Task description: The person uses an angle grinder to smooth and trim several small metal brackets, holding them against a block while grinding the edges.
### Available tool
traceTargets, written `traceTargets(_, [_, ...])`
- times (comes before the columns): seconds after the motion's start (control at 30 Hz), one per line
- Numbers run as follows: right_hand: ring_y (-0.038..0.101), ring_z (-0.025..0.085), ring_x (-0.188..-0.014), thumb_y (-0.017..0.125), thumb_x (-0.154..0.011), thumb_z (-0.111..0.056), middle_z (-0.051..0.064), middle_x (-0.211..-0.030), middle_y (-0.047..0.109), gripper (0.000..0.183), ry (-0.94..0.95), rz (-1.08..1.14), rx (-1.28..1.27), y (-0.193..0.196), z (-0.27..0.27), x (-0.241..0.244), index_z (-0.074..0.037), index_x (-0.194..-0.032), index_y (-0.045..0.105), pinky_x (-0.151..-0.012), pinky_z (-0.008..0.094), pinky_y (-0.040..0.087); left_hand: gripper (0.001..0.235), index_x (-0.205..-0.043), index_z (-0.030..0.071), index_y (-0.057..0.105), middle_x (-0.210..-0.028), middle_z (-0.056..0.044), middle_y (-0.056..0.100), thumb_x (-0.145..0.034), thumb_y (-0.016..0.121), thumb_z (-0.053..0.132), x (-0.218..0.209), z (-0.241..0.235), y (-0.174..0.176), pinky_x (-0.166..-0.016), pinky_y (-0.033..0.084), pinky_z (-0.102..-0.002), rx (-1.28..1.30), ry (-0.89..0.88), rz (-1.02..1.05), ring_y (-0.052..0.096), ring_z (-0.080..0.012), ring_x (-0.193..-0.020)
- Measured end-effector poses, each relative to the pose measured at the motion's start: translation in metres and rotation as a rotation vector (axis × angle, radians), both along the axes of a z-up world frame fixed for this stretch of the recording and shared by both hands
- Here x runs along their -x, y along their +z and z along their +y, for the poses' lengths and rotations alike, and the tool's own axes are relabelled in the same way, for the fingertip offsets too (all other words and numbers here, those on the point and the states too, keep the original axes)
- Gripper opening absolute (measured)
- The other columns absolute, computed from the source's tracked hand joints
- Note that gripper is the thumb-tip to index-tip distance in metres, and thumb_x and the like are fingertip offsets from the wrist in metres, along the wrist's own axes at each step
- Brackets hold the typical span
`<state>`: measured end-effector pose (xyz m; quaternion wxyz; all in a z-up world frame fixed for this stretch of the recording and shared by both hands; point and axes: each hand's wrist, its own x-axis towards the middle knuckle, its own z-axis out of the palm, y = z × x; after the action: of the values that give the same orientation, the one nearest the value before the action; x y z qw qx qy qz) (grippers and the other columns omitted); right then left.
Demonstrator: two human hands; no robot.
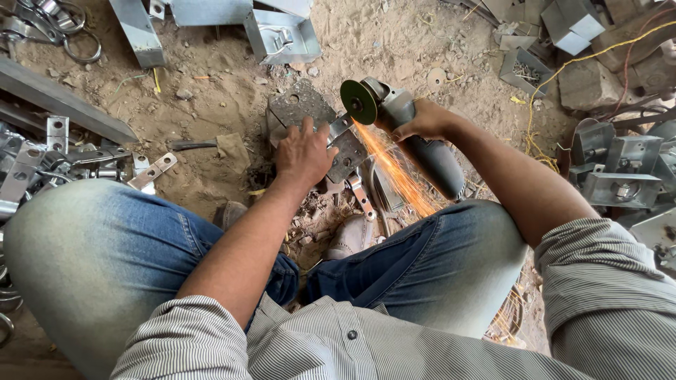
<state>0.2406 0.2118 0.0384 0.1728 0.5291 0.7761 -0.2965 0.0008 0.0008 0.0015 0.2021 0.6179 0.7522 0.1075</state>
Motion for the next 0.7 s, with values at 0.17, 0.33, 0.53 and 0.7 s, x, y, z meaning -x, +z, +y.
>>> traceTargets(0.17, [0.064, 0.037, -0.109, 0.091, -0.061, -0.048, 0.027, -0.118, 0.066, 0.098, 0.055, -0.001, -0.041, -0.004, 0.003, 0.002, 0.013, -0.128, 0.053, -0.095, 0.043, 0.051, 0.059, -0.138, 0.016, 0.057, -0.136, -0.016, 0.051, -0.092, 0.07, 0.051, 0.0, -0.001, 0.0, -0.075, 0.063, -0.043, -0.025, 0.005, 0.008, 0.059, -0.038, -0.117])
traceTargets(0.33, [0.065, 0.035, -0.107, 0.089, -0.06, -0.047, 0.025, -0.119, 0.067, 0.093, 0.014, -0.01, -0.014, -0.002, 0.001, -0.002, 0.009, -0.127, 0.059, -0.093, 0.043, 0.052, 0.06, -0.139, 0.016, 0.056, -0.136, -0.017, 0.051, -0.093, 0.069, 0.052, -0.001, 0.0, 0.0, -0.072, 0.063, -0.042, -0.013, -0.002, 0.017, 0.059, -0.0392, -0.115])
traceTargets(0.53, [0.067, 0.033, -0.105, 0.091, -0.06, -0.04, 0.023, -0.114, 0.069, 0.091, 0.015, 0.12, 0.034, 0.001, -0.004, -0.006, 0.011, -0.127, 0.057, -0.092, 0.041, 0.052, 0.06, -0.139, 0.017, 0.056, -0.137, -0.016, 0.051, -0.093, 0.069, 0.053, -0.001, -0.001, 0.0, -0.077, 0.062, -0.043, -0.012, 0.001, 0.04, 0.059, -0.0385, -0.118])
traceTargets(0.7, [0.063, 0.036, -0.106, 0.093, -0.063, -0.041, 0.025, -0.116, 0.063, 0.095, 0.051, 0.025, -0.057, 0.002, -0.006, -0.007, 0.012, -0.13, 0.051, -0.094, 0.041, 0.049, 0.06, -0.14, 0.017, 0.054, -0.139, -0.016, 0.049, -0.093, 0.067, 0.053, 0.0, 0.002, -0.001, -0.071, 0.063, -0.042, 0.047, -0.002, 0.019, 0.057, -0.0391, -0.119])
